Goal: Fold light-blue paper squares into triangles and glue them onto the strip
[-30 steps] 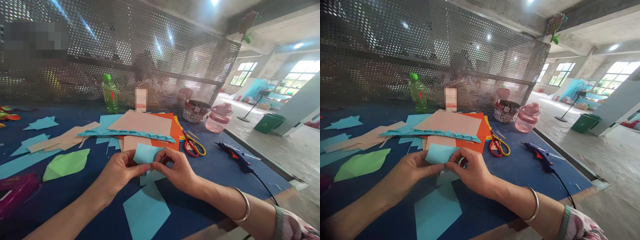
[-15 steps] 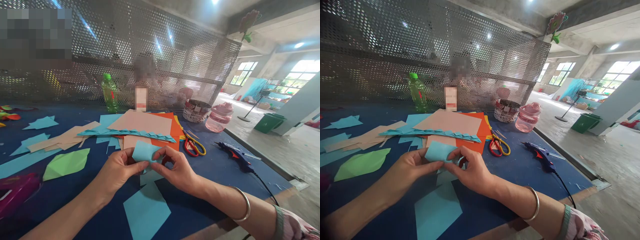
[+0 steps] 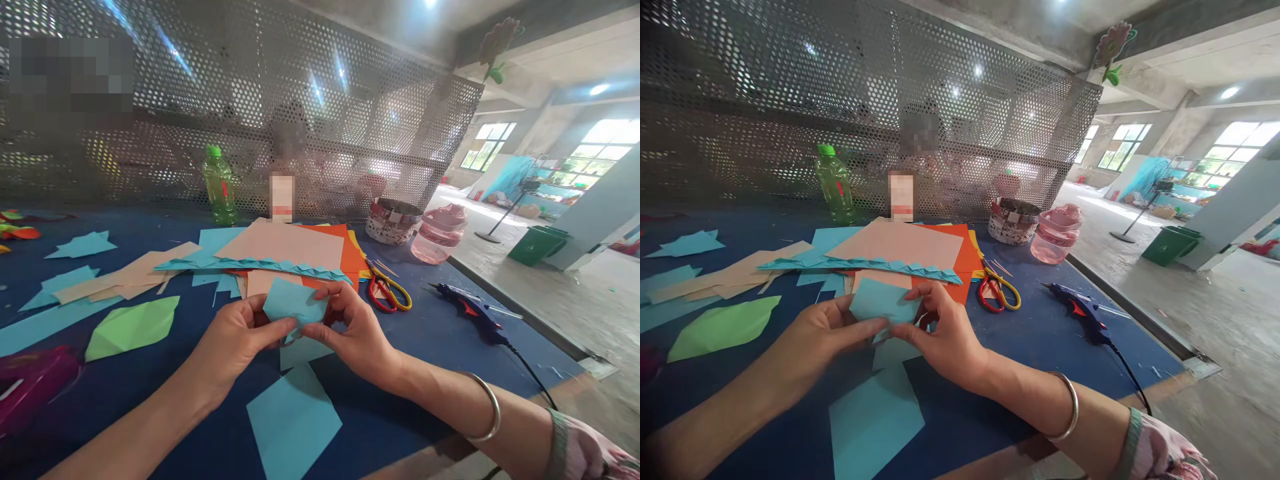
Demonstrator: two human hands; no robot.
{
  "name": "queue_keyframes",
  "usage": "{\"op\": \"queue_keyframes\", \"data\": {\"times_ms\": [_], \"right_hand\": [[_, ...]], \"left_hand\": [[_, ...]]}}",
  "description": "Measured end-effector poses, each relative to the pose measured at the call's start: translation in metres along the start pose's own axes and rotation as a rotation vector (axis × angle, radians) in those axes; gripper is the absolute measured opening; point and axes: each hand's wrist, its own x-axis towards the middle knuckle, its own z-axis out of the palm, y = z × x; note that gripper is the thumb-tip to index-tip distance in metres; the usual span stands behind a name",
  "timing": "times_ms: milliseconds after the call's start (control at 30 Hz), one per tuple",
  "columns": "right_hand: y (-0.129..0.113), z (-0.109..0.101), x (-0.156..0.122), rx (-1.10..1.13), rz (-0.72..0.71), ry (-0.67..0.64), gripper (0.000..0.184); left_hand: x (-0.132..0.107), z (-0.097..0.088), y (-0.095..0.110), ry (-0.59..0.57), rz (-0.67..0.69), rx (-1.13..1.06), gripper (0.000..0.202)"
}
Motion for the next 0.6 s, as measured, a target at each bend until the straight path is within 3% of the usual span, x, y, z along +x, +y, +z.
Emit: {"op": "queue_keyframes", "data": {"times_ms": [233,400,600], "right_hand": [[-0.0010,-0.0024,0.0012,0.005,-0.075,-0.044,0.040],[0.0006,-0.0043,0.0031,-0.015,-0.130,-0.029,0.029],[-0.0019,-0.0053,0.0025,-0.030,-0.085,-0.029,0.026]], "left_hand": [[0.0013,-0.0032,-0.0022,-0.038,-0.028,-0.089,0.035],[0.0019,-0.0066,-0.0006,-0.066,-0.042,-0.152,0.030],[0.0019,-0.0068,-0.0003,-0.076,-0.034,-0.141,0.027]]}}
